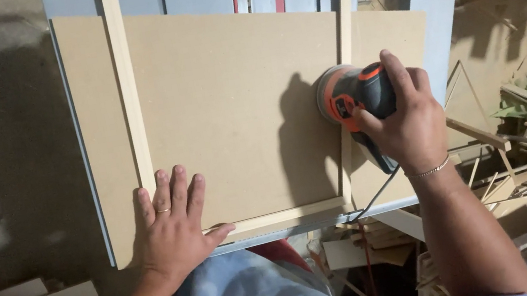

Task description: Sanding the edges and surface of a wooden frame using an orbital sander

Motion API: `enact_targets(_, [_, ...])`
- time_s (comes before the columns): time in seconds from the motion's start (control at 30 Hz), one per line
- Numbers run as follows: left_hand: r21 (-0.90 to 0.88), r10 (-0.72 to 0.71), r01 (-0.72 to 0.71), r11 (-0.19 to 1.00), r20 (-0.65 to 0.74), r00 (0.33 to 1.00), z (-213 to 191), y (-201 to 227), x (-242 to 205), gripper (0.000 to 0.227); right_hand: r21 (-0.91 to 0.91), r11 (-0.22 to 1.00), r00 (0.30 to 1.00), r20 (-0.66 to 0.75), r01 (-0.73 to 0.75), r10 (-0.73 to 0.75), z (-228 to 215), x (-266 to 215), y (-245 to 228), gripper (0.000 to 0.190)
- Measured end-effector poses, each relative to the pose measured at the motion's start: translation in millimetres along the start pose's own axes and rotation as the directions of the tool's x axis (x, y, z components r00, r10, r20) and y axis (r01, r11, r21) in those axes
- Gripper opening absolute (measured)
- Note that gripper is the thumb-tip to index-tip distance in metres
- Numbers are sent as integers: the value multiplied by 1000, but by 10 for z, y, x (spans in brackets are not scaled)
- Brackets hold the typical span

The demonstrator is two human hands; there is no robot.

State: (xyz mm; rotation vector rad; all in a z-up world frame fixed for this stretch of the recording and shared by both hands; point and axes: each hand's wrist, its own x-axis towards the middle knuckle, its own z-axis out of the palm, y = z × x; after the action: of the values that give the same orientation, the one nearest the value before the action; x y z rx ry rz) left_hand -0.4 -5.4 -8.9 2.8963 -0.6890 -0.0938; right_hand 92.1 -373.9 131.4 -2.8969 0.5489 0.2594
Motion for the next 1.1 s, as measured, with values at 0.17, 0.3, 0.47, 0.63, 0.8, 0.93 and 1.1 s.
enact_targets(0.17, [11, -3, 2, 1000, 25, 1000, 15, 8, -16, 106, 6, 1000, 1000, -29, -3, 3, 6, 53, 45, 91])
enact_targets(0.3, [66, 2, -7, 998, 79, 997, -44, 7, 10, 108, 39, 999, 1000, -5, -4, 4, -45, 3, 98, 90])
enact_targets(0.47, [61, 0, -6, 998, 112, 994, -39, 2, -2, 109, 37, 999, 1000, 26, -16, 15, -9, -248, 137, 91])
enact_targets(0.63, [54, 5, -12, 998, 127, 992, -53, -2, -2, 110, 29, 998, 998, 31, -48, 47, 85, -628, 195, 92])
enact_targets(0.8, [26, 1, -4, 1000, 110, 994, -60, -3, -6, 111, 49, 989, 987, 91, -136, 132, 156, -1065, 245, 92])
enact_targets(0.93, [-30, 19, -17, 999, 88, 996, -85, -8, -8, 109, 70, 977, 976, 104, -201, 194, 150, -1345, 292, 93])
enact_targets(1.1, [-30, 27, -22, 999, 160, 987, -155, -20, 1, 111, 79, 959, 957, 124, -274, 263, 225, -1643, 400, 93])
